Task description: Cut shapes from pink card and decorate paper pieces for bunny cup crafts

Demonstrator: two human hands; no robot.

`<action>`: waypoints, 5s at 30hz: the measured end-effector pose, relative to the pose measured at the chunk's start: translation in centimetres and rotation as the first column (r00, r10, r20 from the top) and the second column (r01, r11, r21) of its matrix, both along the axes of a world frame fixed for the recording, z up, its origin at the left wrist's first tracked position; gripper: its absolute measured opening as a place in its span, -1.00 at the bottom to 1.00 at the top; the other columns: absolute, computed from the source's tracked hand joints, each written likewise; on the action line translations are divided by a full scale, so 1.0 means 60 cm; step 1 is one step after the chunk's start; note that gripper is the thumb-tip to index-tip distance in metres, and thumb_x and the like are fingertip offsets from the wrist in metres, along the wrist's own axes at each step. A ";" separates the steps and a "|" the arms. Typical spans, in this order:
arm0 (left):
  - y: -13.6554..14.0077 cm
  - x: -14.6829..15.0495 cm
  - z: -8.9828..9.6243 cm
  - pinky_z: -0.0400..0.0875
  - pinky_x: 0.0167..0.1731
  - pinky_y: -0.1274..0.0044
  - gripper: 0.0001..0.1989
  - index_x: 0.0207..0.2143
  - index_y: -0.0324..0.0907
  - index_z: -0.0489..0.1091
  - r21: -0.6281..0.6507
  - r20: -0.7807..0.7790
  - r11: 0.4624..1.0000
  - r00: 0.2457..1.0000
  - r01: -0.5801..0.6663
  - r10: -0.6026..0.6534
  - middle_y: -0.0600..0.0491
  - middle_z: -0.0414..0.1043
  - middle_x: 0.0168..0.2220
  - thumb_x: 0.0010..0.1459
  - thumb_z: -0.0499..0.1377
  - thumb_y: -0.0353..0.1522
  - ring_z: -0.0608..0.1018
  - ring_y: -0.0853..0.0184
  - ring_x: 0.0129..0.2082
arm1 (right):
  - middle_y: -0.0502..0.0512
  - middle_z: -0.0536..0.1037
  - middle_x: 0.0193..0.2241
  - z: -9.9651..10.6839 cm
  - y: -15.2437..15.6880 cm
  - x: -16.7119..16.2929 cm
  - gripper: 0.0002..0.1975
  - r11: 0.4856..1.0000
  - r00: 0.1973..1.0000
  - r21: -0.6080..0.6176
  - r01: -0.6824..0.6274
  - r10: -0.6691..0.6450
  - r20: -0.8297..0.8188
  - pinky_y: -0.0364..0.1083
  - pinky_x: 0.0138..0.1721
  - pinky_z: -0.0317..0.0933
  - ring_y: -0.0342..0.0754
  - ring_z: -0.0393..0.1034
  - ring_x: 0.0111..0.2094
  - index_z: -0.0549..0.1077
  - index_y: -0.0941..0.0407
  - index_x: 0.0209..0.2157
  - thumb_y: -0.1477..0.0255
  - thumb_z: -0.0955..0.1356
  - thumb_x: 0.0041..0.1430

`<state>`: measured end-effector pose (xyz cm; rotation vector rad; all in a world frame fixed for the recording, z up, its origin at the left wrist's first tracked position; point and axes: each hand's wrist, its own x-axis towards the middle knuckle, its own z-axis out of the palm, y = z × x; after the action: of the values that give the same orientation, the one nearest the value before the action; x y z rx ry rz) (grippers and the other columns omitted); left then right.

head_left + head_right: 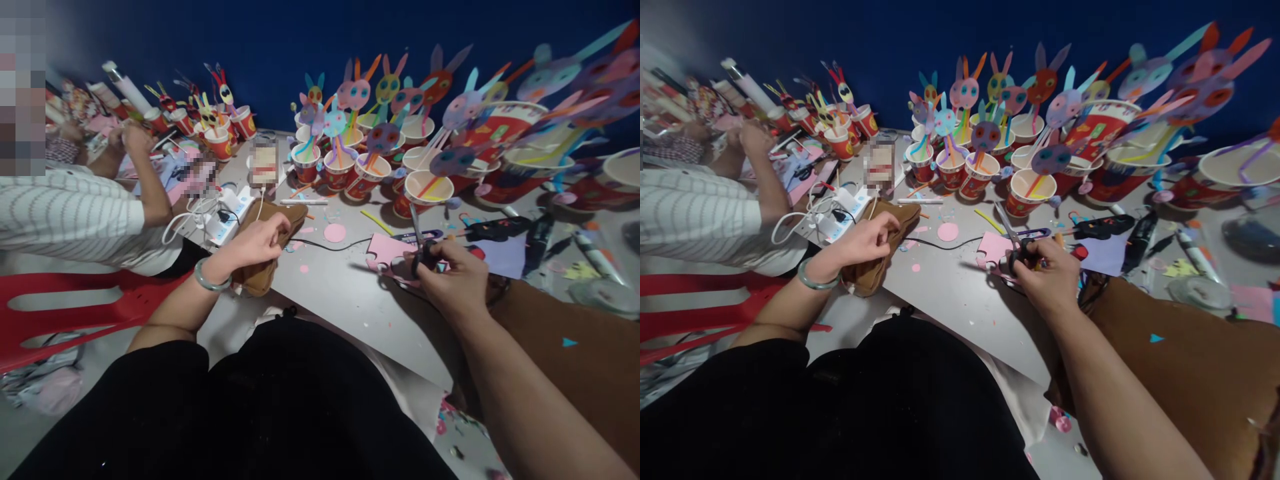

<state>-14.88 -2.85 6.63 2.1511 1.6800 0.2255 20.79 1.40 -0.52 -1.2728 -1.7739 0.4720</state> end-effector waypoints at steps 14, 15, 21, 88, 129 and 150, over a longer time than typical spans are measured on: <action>0.010 -0.078 0.027 0.04 -0.62 0.65 -0.53 -0.15 -0.12 0.24 0.009 0.541 0.895 0.754 -0.447 0.371 0.32 0.16 -0.68 -0.20 0.15 -0.53 0.24 0.51 -0.70 | -0.05 0.29 -0.63 0.003 -0.002 -0.005 -0.79 1.000 1.000 -0.028 -0.007 0.007 0.007 -0.10 -0.46 0.06 -0.12 0.13 -0.54 0.23 0.05 -0.62 0.40 0.38 -0.13; 0.010 -0.080 0.029 0.03 -0.62 0.65 -0.54 -0.16 -0.12 0.24 0.017 0.565 0.881 0.732 -0.472 0.381 0.32 0.16 -0.68 -0.20 0.15 -0.54 0.24 0.51 -0.70 | -0.05 0.29 -0.63 0.003 -0.002 -0.006 -0.80 1.000 1.000 -0.026 -0.009 0.010 0.006 -0.10 -0.46 0.06 -0.12 0.13 -0.54 0.24 0.05 -0.61 0.41 0.38 -0.14; 0.008 -0.079 0.030 0.05 -0.60 0.64 -0.58 -0.17 -0.12 0.26 0.039 0.607 0.857 0.693 -0.515 0.389 0.29 0.19 -0.66 -0.15 0.13 -0.57 0.24 0.51 -0.67 | -0.05 0.29 -0.63 0.001 -0.001 -0.006 -0.79 1.000 1.000 -0.015 -0.010 0.010 -0.001 -0.10 -0.45 0.08 -0.13 0.12 -0.54 0.23 0.05 -0.62 0.41 0.39 -0.14; 0.003 0.098 -0.019 0.34 -0.10 0.30 -0.72 -0.25 -0.22 0.41 -0.040 -0.493 0.987 0.856 0.155 -0.155 -0.15 0.39 -0.13 0.06 0.20 -0.20 0.45 0.05 -0.08 | -0.03 0.31 -0.58 -0.005 -0.004 -0.004 -0.79 0.993 0.994 0.047 -0.106 0.105 0.014 -0.07 -0.47 0.06 -0.08 0.18 -0.52 0.23 0.04 -0.56 0.46 0.39 -0.07; 0.043 0.036 -0.006 -0.16 0.31 0.10 -0.66 -0.11 -0.12 0.52 -0.062 -0.230 0.856 0.827 0.513 -0.513 -0.07 0.40 0.17 0.13 0.05 -0.48 0.31 0.14 0.26 | 0.01 0.37 -0.57 -0.005 -0.007 -0.007 -0.85 0.985 0.980 -0.001 -0.175 0.174 0.093 -0.08 -0.47 0.08 -0.06 0.22 -0.51 0.32 0.06 -0.55 0.38 0.40 -0.04; 0.039 0.063 -0.017 -0.10 0.30 0.20 -0.73 -0.51 -0.12 0.39 -0.135 -0.048 0.747 0.748 0.651 -0.662 0.12 0.49 -0.42 -0.17 0.02 -0.62 0.49 0.29 -0.25 | 0.01 0.37 -0.59 -0.013 0.000 -0.009 -0.87 0.982 0.976 0.012 -0.190 0.187 0.115 -0.09 -0.47 0.05 -0.06 0.25 -0.51 0.34 0.06 -0.56 0.38 0.38 -0.07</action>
<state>-11.11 -0.52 5.63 2.5391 0.8368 -0.1751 20.24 1.38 -1.30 -1.1400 -2.0010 0.4929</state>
